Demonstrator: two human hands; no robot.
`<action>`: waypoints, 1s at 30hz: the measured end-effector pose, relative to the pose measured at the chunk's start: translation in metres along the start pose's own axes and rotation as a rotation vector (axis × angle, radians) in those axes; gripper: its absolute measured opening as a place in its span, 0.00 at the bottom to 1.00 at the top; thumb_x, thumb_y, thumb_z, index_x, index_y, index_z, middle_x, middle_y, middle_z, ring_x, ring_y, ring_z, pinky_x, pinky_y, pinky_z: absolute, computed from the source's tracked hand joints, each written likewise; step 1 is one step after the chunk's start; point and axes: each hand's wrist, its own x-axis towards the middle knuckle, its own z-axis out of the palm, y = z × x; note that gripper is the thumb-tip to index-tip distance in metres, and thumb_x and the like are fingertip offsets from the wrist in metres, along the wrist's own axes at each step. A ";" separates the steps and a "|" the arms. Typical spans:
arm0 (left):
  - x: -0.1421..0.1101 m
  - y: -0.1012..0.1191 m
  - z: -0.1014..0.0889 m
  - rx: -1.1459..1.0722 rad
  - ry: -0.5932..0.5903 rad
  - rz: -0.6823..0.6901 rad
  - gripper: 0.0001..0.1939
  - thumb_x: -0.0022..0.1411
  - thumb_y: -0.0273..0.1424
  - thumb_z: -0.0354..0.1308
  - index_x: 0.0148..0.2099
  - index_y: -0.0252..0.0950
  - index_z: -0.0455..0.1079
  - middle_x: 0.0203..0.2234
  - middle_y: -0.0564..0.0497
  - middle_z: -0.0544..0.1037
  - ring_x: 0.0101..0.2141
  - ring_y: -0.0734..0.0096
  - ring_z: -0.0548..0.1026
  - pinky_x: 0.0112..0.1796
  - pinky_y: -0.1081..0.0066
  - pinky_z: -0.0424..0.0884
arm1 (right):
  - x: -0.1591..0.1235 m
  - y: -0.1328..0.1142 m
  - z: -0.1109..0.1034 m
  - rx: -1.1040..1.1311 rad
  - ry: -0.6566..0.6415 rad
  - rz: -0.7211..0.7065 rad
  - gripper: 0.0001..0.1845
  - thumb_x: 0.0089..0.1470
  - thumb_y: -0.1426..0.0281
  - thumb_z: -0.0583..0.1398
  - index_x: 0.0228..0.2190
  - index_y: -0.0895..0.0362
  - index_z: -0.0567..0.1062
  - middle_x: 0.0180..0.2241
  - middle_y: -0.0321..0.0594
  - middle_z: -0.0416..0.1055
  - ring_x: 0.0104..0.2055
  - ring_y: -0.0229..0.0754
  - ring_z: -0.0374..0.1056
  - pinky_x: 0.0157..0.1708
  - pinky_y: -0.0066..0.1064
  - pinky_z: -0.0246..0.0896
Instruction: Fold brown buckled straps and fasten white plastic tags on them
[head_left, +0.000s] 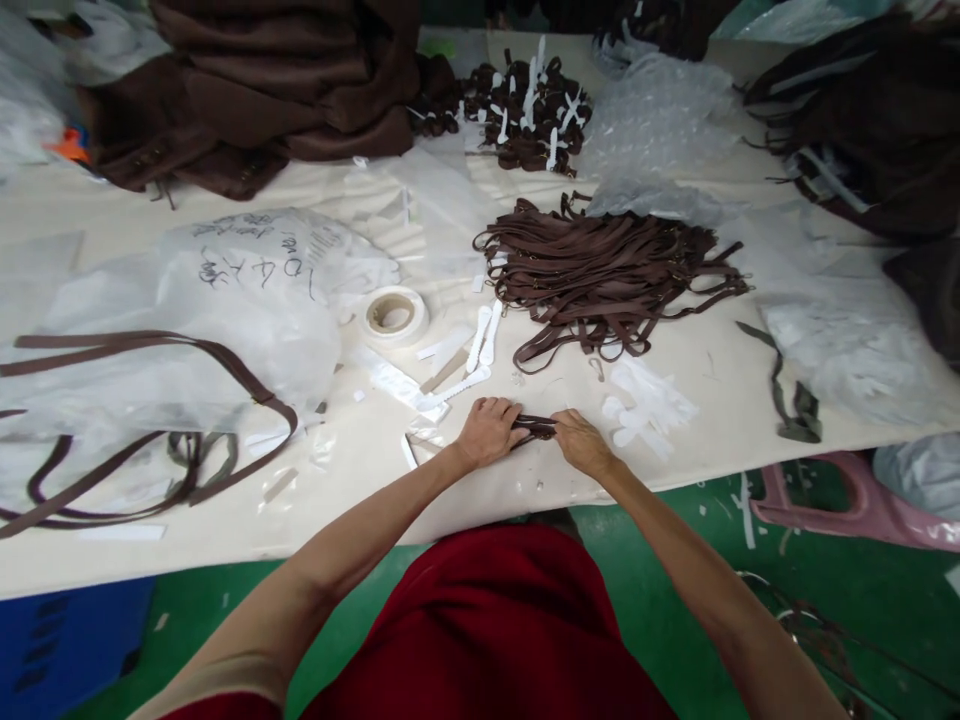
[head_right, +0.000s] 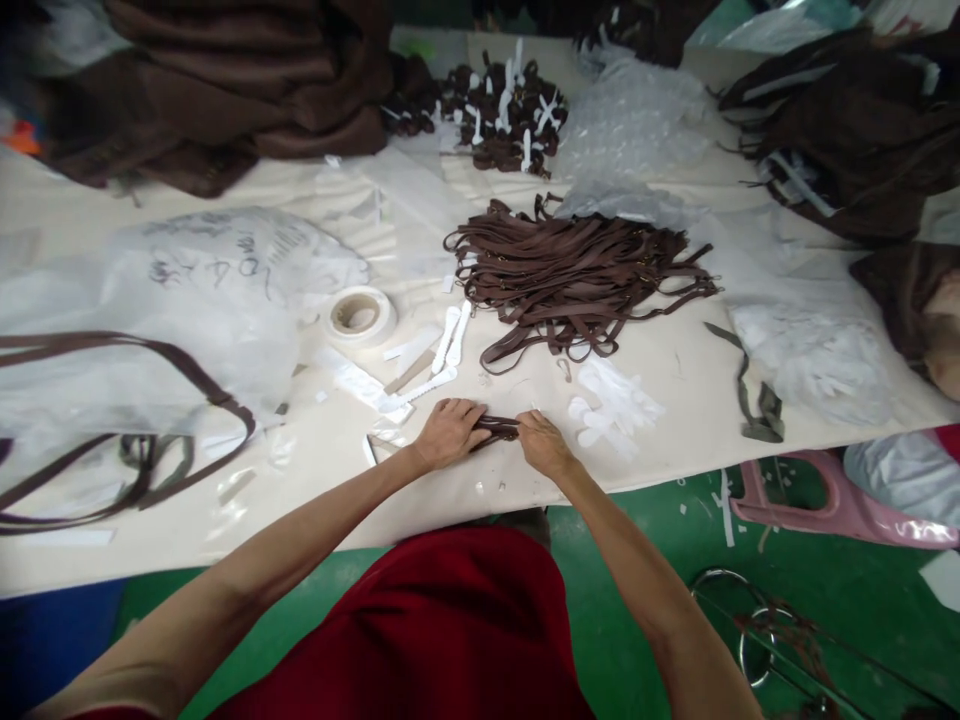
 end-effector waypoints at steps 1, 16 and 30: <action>-0.004 0.005 0.004 0.005 0.015 0.002 0.28 0.69 0.46 0.49 0.62 0.32 0.64 0.50 0.36 0.72 0.50 0.48 0.68 0.55 0.47 0.59 | 0.000 -0.001 0.000 0.005 0.005 0.006 0.14 0.61 0.80 0.50 0.36 0.61 0.76 0.44 0.51 0.71 0.48 0.50 0.63 0.54 0.42 0.62; -0.002 0.011 0.040 -0.189 0.184 -0.142 0.20 0.71 0.37 0.47 0.59 0.40 0.70 0.44 0.39 0.76 0.46 0.50 0.69 0.51 0.50 0.61 | -0.002 -0.017 0.007 0.065 0.117 0.221 0.07 0.60 0.76 0.57 0.39 0.57 0.74 0.40 0.45 0.70 0.46 0.47 0.64 0.51 0.37 0.64; 0.027 0.023 -0.009 -0.915 0.183 -0.470 0.18 0.66 0.48 0.48 0.35 0.38 0.66 0.23 0.53 0.69 0.24 0.68 0.69 0.26 0.68 0.68 | -0.080 0.087 -0.033 0.105 0.194 0.706 0.17 0.58 0.77 0.56 0.48 0.55 0.74 0.47 0.48 0.70 0.50 0.48 0.63 0.53 0.38 0.62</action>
